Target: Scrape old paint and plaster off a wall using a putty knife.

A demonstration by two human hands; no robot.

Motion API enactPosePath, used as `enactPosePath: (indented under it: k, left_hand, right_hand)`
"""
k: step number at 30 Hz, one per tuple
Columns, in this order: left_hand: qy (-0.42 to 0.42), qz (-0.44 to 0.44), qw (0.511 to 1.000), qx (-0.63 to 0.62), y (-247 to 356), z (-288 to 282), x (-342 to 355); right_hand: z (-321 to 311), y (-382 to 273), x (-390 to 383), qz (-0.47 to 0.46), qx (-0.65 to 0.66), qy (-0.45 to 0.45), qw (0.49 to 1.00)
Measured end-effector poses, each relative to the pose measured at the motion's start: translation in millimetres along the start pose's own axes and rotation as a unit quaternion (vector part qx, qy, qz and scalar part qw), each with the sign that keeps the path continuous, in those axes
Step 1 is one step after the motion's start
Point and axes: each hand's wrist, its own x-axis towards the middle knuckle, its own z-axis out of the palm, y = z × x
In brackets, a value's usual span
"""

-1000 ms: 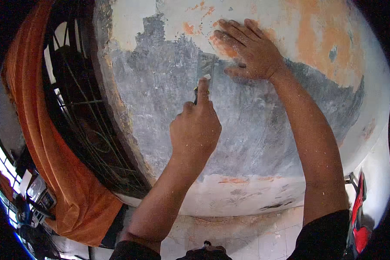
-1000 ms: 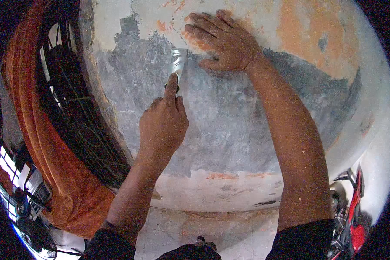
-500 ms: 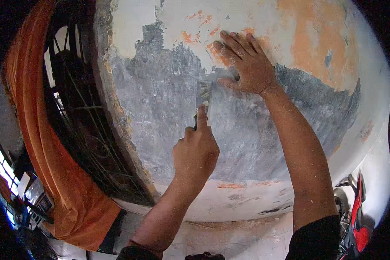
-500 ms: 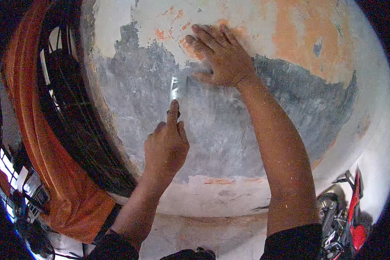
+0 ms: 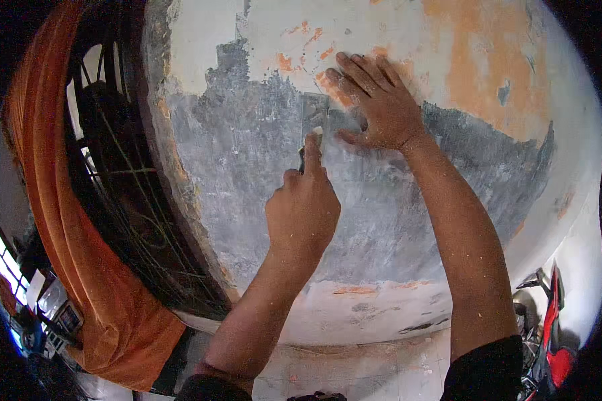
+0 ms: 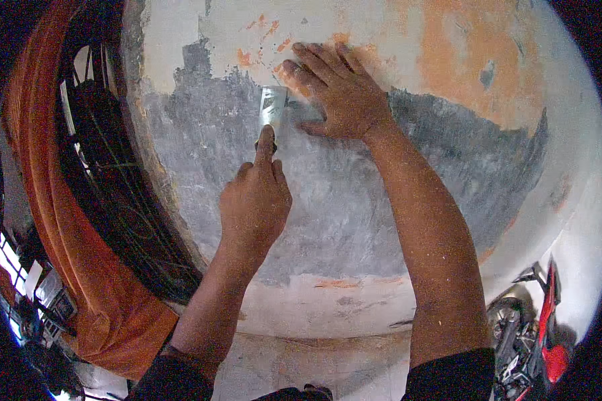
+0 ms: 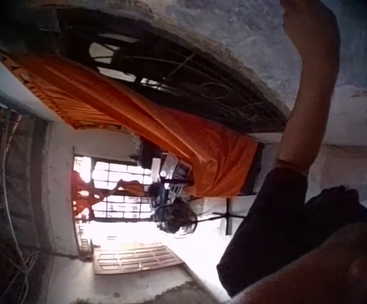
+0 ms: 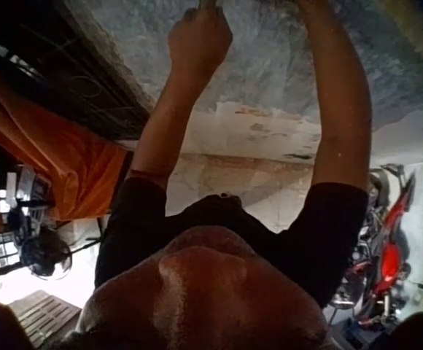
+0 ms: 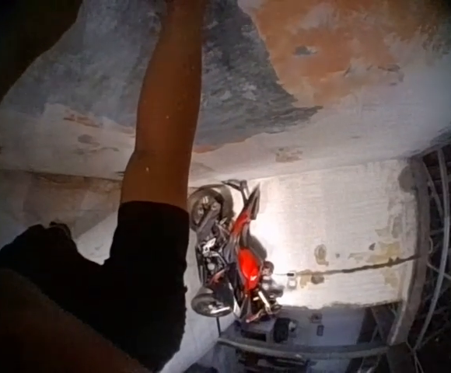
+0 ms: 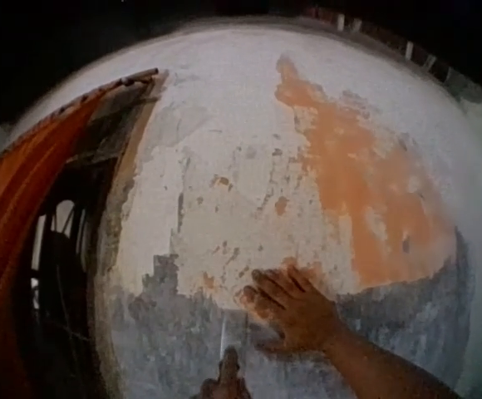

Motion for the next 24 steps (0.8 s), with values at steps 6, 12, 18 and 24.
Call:
enactPosePath:
  k: [6,12,18,24]
  left_hand:
    - [0.028,0.032,0.999,0.003,-10.4,18.2,-13.5]
    - [0.014,0.019,1.0,-0.008,-9.2,12.9,-14.8]
    - [-0.014,0.009,1.0,-0.01,-5.9,9.6,-10.9]
    - [-0.062,-0.021,0.998,-0.018,-8.3,7.6,-30.9]
  right_hand:
    - [-2.4,2.2,-2.2,0.012,-0.003,-0.015,1.0]
    - [-0.6,2.2,-3.0,0.009,-0.002,-0.009,1.0]
    - [2.7,2.0,-0.7,0.004,-0.001,0.0,1.0]
    - [0.2,1.6,-5.4,0.001,-0.001,-0.009,1.0]
